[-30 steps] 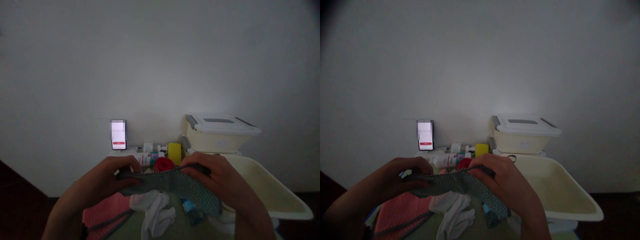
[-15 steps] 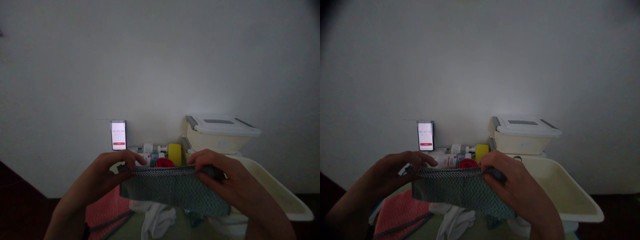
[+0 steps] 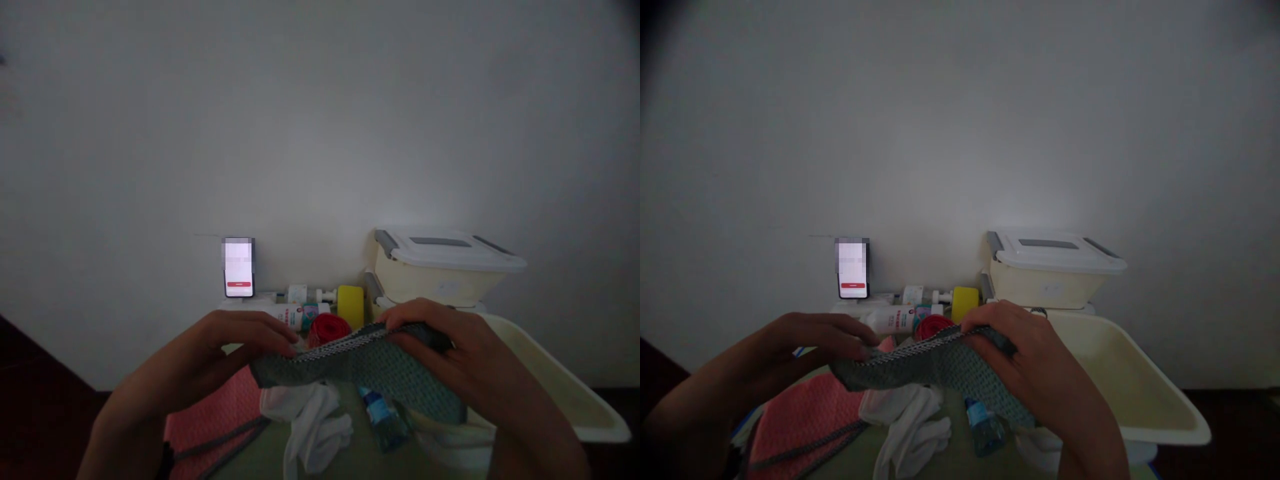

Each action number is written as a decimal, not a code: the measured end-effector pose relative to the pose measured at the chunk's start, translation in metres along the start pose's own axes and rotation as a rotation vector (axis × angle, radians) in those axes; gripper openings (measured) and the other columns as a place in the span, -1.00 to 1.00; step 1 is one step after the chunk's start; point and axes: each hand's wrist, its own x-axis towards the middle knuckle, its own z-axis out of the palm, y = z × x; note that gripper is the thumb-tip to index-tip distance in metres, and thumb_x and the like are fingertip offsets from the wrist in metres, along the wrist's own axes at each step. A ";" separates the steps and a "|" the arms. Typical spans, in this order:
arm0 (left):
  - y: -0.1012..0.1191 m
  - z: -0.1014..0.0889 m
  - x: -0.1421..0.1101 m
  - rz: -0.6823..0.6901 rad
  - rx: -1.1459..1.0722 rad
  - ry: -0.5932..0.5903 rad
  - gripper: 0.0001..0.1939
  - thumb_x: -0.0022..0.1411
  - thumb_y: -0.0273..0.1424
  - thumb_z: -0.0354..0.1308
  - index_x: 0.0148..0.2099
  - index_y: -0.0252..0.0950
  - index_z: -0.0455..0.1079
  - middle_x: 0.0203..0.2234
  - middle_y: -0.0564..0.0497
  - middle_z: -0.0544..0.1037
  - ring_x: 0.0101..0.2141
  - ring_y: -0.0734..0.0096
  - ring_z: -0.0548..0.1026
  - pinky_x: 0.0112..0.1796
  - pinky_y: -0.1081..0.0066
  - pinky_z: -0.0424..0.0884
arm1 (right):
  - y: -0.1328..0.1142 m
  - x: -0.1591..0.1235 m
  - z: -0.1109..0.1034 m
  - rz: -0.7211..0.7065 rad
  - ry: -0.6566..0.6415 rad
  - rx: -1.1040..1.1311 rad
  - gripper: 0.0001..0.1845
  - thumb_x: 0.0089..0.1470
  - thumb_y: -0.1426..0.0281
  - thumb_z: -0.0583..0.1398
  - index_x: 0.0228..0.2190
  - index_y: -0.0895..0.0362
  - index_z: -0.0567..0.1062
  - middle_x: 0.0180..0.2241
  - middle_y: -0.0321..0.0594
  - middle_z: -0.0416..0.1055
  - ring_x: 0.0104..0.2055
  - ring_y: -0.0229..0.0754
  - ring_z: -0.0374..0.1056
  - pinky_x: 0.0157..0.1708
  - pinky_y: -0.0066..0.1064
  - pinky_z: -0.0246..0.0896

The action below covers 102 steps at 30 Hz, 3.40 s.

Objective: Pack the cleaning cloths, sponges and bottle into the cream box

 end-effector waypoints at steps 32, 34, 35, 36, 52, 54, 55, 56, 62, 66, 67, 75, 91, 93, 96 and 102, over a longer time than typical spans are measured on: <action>-0.001 -0.007 0.007 -0.083 0.364 0.453 -0.88 0.21 -0.45 0.08 -0.32 -0.27 0.45 -0.31 0.03 0.49 -0.30 0.48 0.45 -0.27 0.53 0.35 | 0.001 -0.004 0.003 0.077 -0.044 -0.251 -0.91 0.07 0.36 0.19 -0.42 0.06 0.51 -0.42 -0.29 0.49 -0.33 -0.20 0.39 -0.30 -0.36 0.28; -0.005 -0.007 0.006 -0.092 0.333 0.486 -0.89 0.21 -0.44 0.09 -0.31 -0.26 0.44 -0.28 0.03 0.47 -0.28 0.48 0.44 -0.27 0.53 0.35 | 0.002 -0.004 0.003 0.078 -0.031 -0.252 -0.91 0.06 0.34 0.19 -0.43 0.07 0.50 -0.42 -0.28 0.47 -0.31 -0.18 0.37 -0.29 -0.34 0.27; -0.006 -0.007 0.005 -0.096 0.308 0.508 -0.90 0.20 -0.44 0.10 -0.31 -0.25 0.44 -0.27 0.04 0.46 -0.28 0.49 0.43 -0.27 0.54 0.35 | 0.002 -0.004 0.002 0.075 -0.019 -0.249 -0.91 0.06 0.34 0.20 -0.42 0.07 0.50 -0.41 -0.27 0.46 -0.30 -0.17 0.36 -0.28 -0.33 0.27; -0.008 -0.007 0.005 -0.101 0.281 0.532 -0.91 0.20 -0.44 0.11 -0.32 -0.25 0.45 -0.28 0.05 0.46 -0.28 0.50 0.43 -0.28 0.55 0.35 | 0.003 -0.004 0.002 0.070 0.000 -0.244 -0.92 0.05 0.35 0.20 -0.41 0.07 0.50 -0.39 -0.26 0.45 -0.28 -0.17 0.35 -0.27 -0.33 0.26; -0.008 -0.013 0.002 -0.187 0.245 0.327 -0.86 0.11 -0.41 0.14 -0.35 -0.19 0.54 -0.38 0.03 0.61 -0.34 0.39 0.55 -0.29 0.48 0.45 | 0.010 -0.003 -0.003 0.025 0.263 -0.293 -0.83 0.07 0.36 0.17 -0.32 0.02 0.57 -0.35 -0.21 0.40 -0.28 -0.14 0.33 -0.29 -0.30 0.28; -0.008 -0.014 0.002 -0.213 0.289 0.365 -0.88 0.11 -0.38 0.15 -0.35 -0.19 0.53 -0.43 0.07 0.61 -0.39 0.41 0.54 -0.35 0.52 0.43 | 0.010 -0.003 -0.003 0.042 0.217 -0.242 -0.84 0.06 0.35 0.18 -0.32 0.03 0.57 -0.34 -0.21 0.42 -0.28 -0.16 0.35 -0.29 -0.32 0.29; -0.008 -0.014 0.003 -0.240 0.306 0.395 -0.88 0.11 -0.35 0.16 -0.34 -0.18 0.53 -0.45 0.08 0.61 -0.41 0.42 0.54 -0.37 0.54 0.42 | 0.010 -0.003 -0.003 0.053 0.195 -0.208 -0.85 0.06 0.35 0.18 -0.32 0.04 0.56 -0.33 -0.21 0.42 -0.29 -0.17 0.36 -0.29 -0.34 0.29; -0.008 -0.015 0.002 -0.266 0.317 0.428 -0.89 0.10 -0.34 0.17 -0.34 -0.18 0.52 -0.46 0.10 0.61 -0.43 0.42 0.53 -0.38 0.54 0.41 | 0.009 -0.002 -0.003 0.061 0.176 -0.173 -0.86 0.06 0.35 0.19 -0.33 0.04 0.56 -0.33 -0.22 0.43 -0.29 -0.19 0.37 -0.29 -0.36 0.29; -0.014 -0.014 0.000 -0.276 0.185 0.553 -0.89 0.10 -0.37 0.18 -0.32 -0.16 0.54 -0.39 0.12 0.62 -0.35 0.44 0.52 -0.28 0.53 0.40 | 0.008 0.003 -0.002 0.067 0.113 -0.045 -0.88 0.07 0.38 0.18 -0.35 0.06 0.54 -0.31 -0.22 0.45 -0.27 -0.22 0.40 -0.28 -0.42 0.30; -0.014 -0.010 0.002 -0.289 -0.073 0.776 -0.83 0.06 -0.44 0.25 -0.24 -0.15 0.51 -0.39 0.16 0.60 -0.35 0.52 0.50 -0.31 0.58 0.39 | 0.011 0.003 -0.002 0.169 0.212 -0.037 -0.80 0.03 0.32 0.21 -0.24 0.06 0.48 -0.34 -0.25 0.46 -0.29 -0.20 0.42 -0.32 -0.43 0.34; -0.014 -0.009 0.003 -0.289 -0.167 0.840 -0.76 0.04 -0.46 0.27 -0.18 -0.15 0.48 -0.39 0.16 0.60 -0.37 0.54 0.50 -0.34 0.59 0.39 | 0.011 0.002 -0.002 0.185 0.209 -0.036 -0.71 0.02 0.30 0.21 -0.17 0.06 0.45 -0.35 -0.25 0.46 -0.30 -0.20 0.42 -0.34 -0.44 0.34; 0.001 0.000 0.010 -0.319 -0.360 0.805 -0.83 0.02 -0.48 0.28 -0.27 -0.22 0.48 -0.45 0.13 0.62 -0.46 0.54 0.52 -0.47 0.62 0.42 | 0.017 -0.004 0.005 0.124 -0.285 -0.111 -0.79 0.01 0.38 0.20 -0.24 0.05 0.51 -0.19 -0.19 0.47 -0.10 -0.11 0.38 -0.10 -0.26 0.29; 0.031 0.035 0.023 -0.084 -0.056 0.315 -0.84 0.09 -0.44 0.24 -0.22 -0.17 0.49 -0.39 0.11 0.58 -0.37 0.52 0.52 -0.32 0.57 0.44 | -0.035 0.015 0.043 -0.022 -0.094 0.232 -0.92 0.07 0.37 0.19 -0.32 0.07 0.46 -0.34 -0.36 0.50 -0.29 -0.29 0.40 -0.30 -0.51 0.22; 0.027 0.030 0.022 -0.154 -0.038 0.294 -0.83 0.08 -0.43 0.24 -0.21 -0.19 0.48 -0.41 0.12 0.59 -0.40 0.51 0.52 -0.36 0.57 0.44 | -0.028 0.014 0.037 -0.019 -0.073 0.235 -0.94 0.06 0.37 0.20 -0.34 0.06 0.46 -0.37 -0.39 0.50 -0.32 -0.32 0.40 -0.31 -0.53 0.22; 0.021 0.022 0.021 -0.202 0.031 0.328 -0.85 0.06 -0.41 0.25 -0.24 -0.20 0.49 -0.45 0.12 0.59 -0.43 0.52 0.50 -0.39 0.57 0.42 | -0.019 0.013 0.028 0.025 -0.025 0.217 -0.92 0.04 0.35 0.22 -0.35 0.04 0.47 -0.41 -0.41 0.48 -0.36 -0.35 0.39 -0.33 -0.55 0.22; 0.019 0.023 0.021 -0.141 -0.016 0.470 -0.88 -0.01 -0.44 0.30 -0.33 -0.19 0.51 -0.49 0.13 0.58 -0.44 0.52 0.50 -0.41 0.58 0.41 | -0.019 0.012 0.026 0.055 -0.021 0.260 -0.85 0.00 0.34 0.25 -0.30 0.03 0.46 -0.40 -0.41 0.48 -0.35 -0.35 0.38 -0.35 -0.58 0.23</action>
